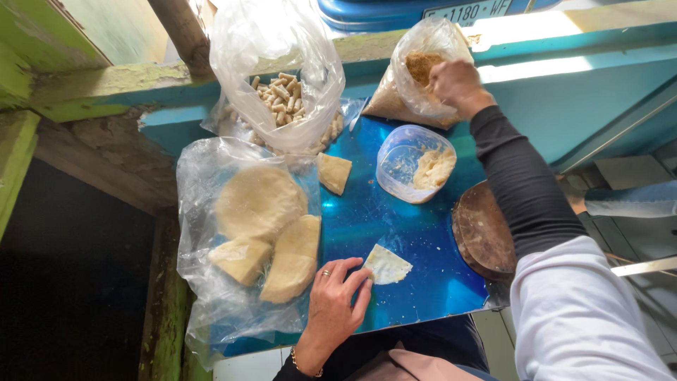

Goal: The person pinches a small piece of dough flat on a blue table, spoons brown filling from a plastic bag onto it, and folds and pinches the dough closed around the filling, repeating the cycle. The person works beside blocks of dough in plastic wrap, a knife, and a wooden board.

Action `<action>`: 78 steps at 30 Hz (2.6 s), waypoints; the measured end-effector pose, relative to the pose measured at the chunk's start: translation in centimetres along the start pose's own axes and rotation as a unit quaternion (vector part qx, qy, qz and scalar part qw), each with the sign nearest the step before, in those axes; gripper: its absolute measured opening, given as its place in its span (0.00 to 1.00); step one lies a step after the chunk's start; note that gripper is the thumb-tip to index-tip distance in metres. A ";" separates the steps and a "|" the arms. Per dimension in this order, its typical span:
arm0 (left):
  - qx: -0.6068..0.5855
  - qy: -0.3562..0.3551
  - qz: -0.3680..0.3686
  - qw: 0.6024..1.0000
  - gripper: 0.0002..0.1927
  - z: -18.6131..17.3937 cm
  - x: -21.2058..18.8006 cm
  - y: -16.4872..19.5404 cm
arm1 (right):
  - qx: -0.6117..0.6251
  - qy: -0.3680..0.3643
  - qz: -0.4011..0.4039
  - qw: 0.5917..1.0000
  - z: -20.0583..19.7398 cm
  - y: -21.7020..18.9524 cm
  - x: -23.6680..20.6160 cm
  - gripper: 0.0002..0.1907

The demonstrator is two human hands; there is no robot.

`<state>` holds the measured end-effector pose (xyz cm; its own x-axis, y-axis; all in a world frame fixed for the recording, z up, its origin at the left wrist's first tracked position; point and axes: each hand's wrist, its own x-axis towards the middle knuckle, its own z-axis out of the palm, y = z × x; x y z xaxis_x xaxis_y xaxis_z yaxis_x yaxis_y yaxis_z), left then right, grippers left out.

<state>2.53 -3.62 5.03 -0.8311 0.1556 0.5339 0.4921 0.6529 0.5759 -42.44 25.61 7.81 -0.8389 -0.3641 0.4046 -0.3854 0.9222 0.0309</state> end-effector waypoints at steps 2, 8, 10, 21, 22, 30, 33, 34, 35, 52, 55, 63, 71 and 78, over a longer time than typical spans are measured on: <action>0.002 -0.005 -0.004 1.000 0.08 0.1 0.1 -0.2 | 0.099 0.037 0.024 0.994 0.3 1.6 -1.0 0.07; 0.003 -0.008 -0.003 1.000 0.09 0.5 0.4 -0.3 | 0.291 0.097 0.170 0.937 -0.4 5.5 -4.2 0.08; 0.004 -0.008 -0.004 1.000 0.09 0.6 0.3 -0.1 | 0.268 0.149 0.140 0.941 -0.4 5.5 -5.3 0.08; 0.021 -0.004 0.004 1.000 0.08 0.5 -0.2 0.5 | 0.342 0.119 0.211 0.908 -1.7 4.5 -7.3 0.08; 0.021 -0.004 0.004 1.000 0.09 0.5 -0.2 0.6 | 0.360 0.099 0.234 0.897 -2.1 4.2 -7.5 0.08; -0.010 0.019 -0.012 1.000 0.10 0.6 -1.3 0.7 | 0.562 0.048 0.164 0.809 -9.6 -0.9 -15.8 0.07; -0.036 0.028 -0.027 0.999 0.11 0.8 -1.8 0.8 | 0.536 0.032 0.090 0.839 -11.7 -6.0 -22.3 0.08; -0.035 0.028 -0.028 0.999 0.10 0.8 -2.0 0.9 | 0.552 0.000 0.107 0.827 -12.2 -7.9 -24.4 0.08; -0.033 0.027 -0.028 0.999 0.10 0.8 -2.2 1.1 | 0.567 -0.032 0.124 0.814 -12.6 -9.7 -26.6 0.09; 0.097 -0.030 0.097 0.990 0.20 2.1 -2.7 2.9 | 0.353 0.085 -0.047 0.931 -14.3 -18.8 -37.0 0.05; 0.096 -0.032 0.097 0.990 0.20 2.3 -2.8 2.8 | 0.321 0.098 -0.068 0.939 -14.3 -18.6 -37.0 0.05; 0.115 -0.028 0.109 0.987 0.18 2.0 -2.9 3.1 | 0.281 0.139 -0.116 0.943 -15.1 -18.7 -37.0 0.06; 0.100 -0.020 0.118 0.988 0.16 1.9 -2.9 2.9 | 0.267 0.162 -0.126 0.942 -14.8 -18.5 -37.1 0.07; 0.084 0.008 0.102 0.991 0.12 1.8 -3.0 2.5 | 0.375 0.091 0.045 0.921 -13.9 -17.5 -37.0 0.04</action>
<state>5.79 -1.09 3.72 -0.7135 0.2869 0.6393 0.5986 0.7237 0.3433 0.65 24.77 5.02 -0.8289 -0.1990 0.5228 -0.5312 0.5731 -0.6240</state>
